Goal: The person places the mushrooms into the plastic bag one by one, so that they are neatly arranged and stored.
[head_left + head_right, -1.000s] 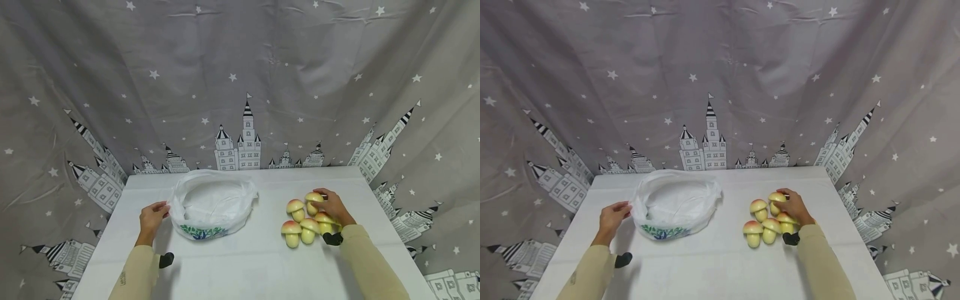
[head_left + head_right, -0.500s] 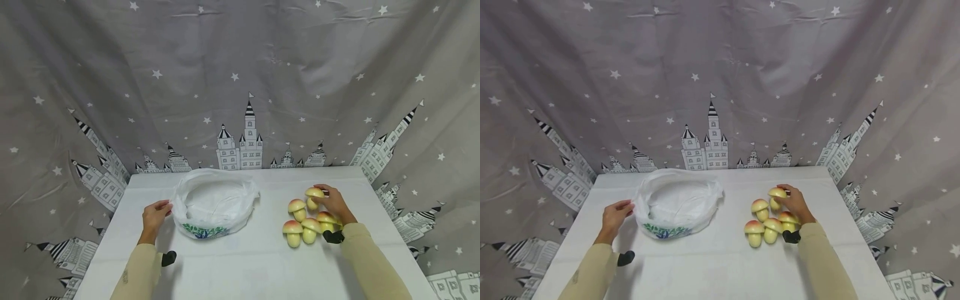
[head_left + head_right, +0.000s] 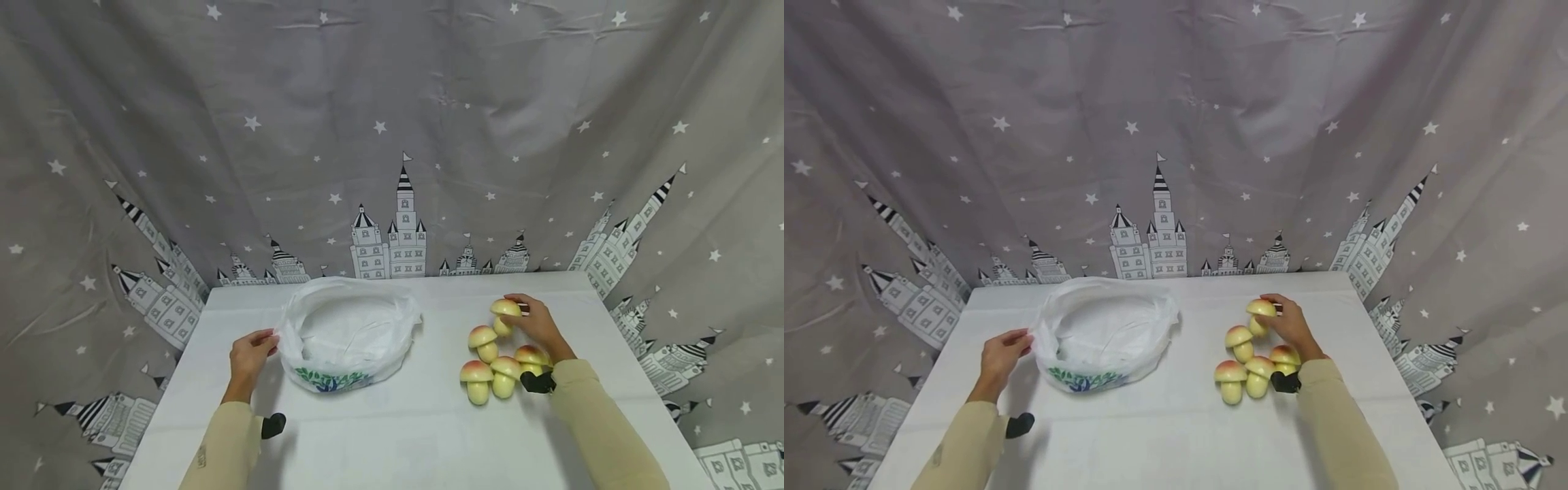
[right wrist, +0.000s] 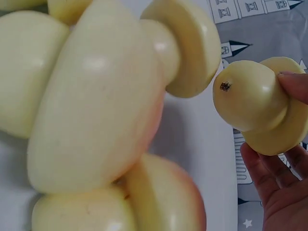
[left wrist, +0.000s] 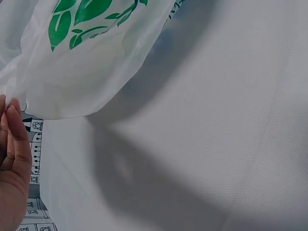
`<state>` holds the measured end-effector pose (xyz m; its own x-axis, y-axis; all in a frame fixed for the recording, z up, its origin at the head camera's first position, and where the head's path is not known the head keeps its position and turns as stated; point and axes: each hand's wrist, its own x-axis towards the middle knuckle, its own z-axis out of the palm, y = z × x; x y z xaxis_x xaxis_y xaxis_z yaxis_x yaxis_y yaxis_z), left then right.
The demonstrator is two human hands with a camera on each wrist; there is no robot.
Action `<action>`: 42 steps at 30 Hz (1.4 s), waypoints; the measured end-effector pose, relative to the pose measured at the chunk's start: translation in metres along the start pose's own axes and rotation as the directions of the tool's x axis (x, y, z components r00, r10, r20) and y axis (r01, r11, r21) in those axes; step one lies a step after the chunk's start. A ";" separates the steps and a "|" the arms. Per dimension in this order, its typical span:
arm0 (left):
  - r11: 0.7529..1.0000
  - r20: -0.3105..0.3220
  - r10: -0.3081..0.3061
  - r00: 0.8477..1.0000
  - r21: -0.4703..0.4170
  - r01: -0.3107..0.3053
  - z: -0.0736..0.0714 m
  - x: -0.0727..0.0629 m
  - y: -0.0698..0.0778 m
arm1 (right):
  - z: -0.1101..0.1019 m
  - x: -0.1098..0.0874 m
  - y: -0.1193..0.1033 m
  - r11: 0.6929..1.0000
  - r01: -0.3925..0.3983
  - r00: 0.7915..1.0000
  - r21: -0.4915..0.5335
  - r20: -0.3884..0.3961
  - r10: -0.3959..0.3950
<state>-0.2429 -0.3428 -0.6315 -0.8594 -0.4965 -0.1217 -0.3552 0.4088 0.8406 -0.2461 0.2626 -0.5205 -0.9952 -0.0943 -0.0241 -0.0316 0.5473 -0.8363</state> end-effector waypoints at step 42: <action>0.985 0.080 -0.045 0.996 -0.161 0.057 -0.026 -0.053 0.064 | 0.069 0.025 -0.047 0.993 0.079 0.996 0.092 0.043 -0.083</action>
<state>-0.2102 -0.3099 -0.5578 -0.8693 -0.4517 -0.2007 -0.3397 0.2510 0.9064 -0.2632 0.1770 -0.5193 -0.9843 -0.1754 0.0219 -0.1014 0.4592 -0.8825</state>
